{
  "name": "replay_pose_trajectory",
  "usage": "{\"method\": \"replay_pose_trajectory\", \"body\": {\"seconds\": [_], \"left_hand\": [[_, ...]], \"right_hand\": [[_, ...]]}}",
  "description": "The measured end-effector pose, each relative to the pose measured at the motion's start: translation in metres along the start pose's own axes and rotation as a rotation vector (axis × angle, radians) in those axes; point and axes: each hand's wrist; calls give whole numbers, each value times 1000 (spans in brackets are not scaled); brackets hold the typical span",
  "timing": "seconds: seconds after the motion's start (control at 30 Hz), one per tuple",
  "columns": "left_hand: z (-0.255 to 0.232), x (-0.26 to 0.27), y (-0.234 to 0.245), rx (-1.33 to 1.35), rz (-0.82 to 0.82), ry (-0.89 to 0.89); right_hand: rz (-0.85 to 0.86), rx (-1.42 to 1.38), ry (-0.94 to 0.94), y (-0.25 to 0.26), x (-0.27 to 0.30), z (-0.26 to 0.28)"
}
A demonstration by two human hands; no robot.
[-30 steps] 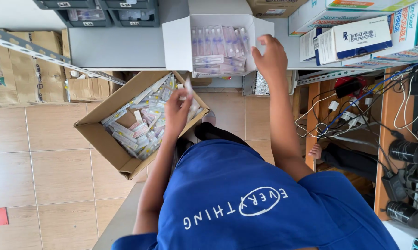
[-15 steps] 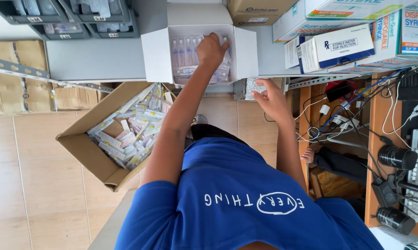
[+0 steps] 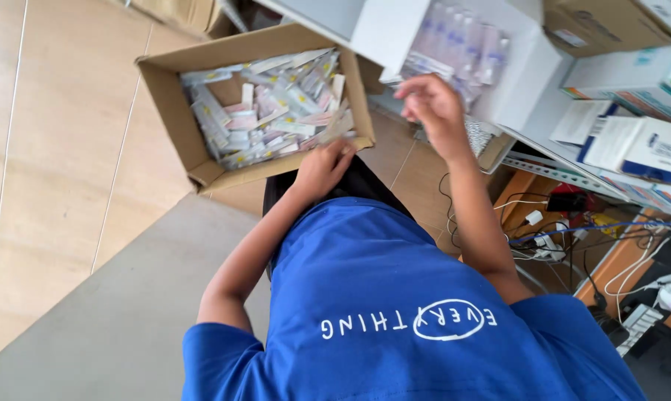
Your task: The person repeatedly picks up individually wrapped syringes from a large cardboard box and places them into a smaller white box on a shelf. The person handles the syringes by hand, transferring them in small batches until the smaller box is filled.
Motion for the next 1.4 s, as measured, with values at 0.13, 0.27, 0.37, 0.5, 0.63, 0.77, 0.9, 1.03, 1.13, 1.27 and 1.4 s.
{"method": "replay_pose_trajectory", "body": {"seconds": [0.13, 0.27, 0.37, 0.5, 0.63, 0.77, 0.9, 1.03, 1.13, 1.27, 1.4], "left_hand": [[71, 85, 34, -29, 58, 252], [97, 105, 85, 37, -123, 409], [130, 84, 114, 46, -240, 490], [205, 41, 126, -87, -363, 399], [277, 5, 113, -130, -328, 284], [358, -11, 59, -427, -60, 247], [442, 6, -20, -614, 286, 436], [393, 13, 5, -602, 255, 377], [368, 13, 15, -577, 69, 318], [364, -3, 18, -621, -83, 279], [341, -22, 26, -649, 54, 323]], "right_hand": [[231, -48, -170, -97, -71, -133], [369, 375, -118, -184, -115, -272], [377, 586, 71, -232, -138, -333], [297, 886, 131, -274, -166, -404], [213, 1035, -166, -304, -179, -383], [136, 1114, -308, -325, -176, -366], [178, 1315, -221, -339, -168, -372], [163, 1405, -139, -335, -174, -425], [170, 1354, -162, -326, -185, -429], [95, 1163, -79, -307, -192, -407], [-107, 812, 165, -279, -184, -384]]}}
Point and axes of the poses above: each hand's wrist, its own x-axis away from the middle knuckle, its own y-axis out of the back of the hand, z = x × y, and after that the axes turned 3 degrees about -z, right-handed
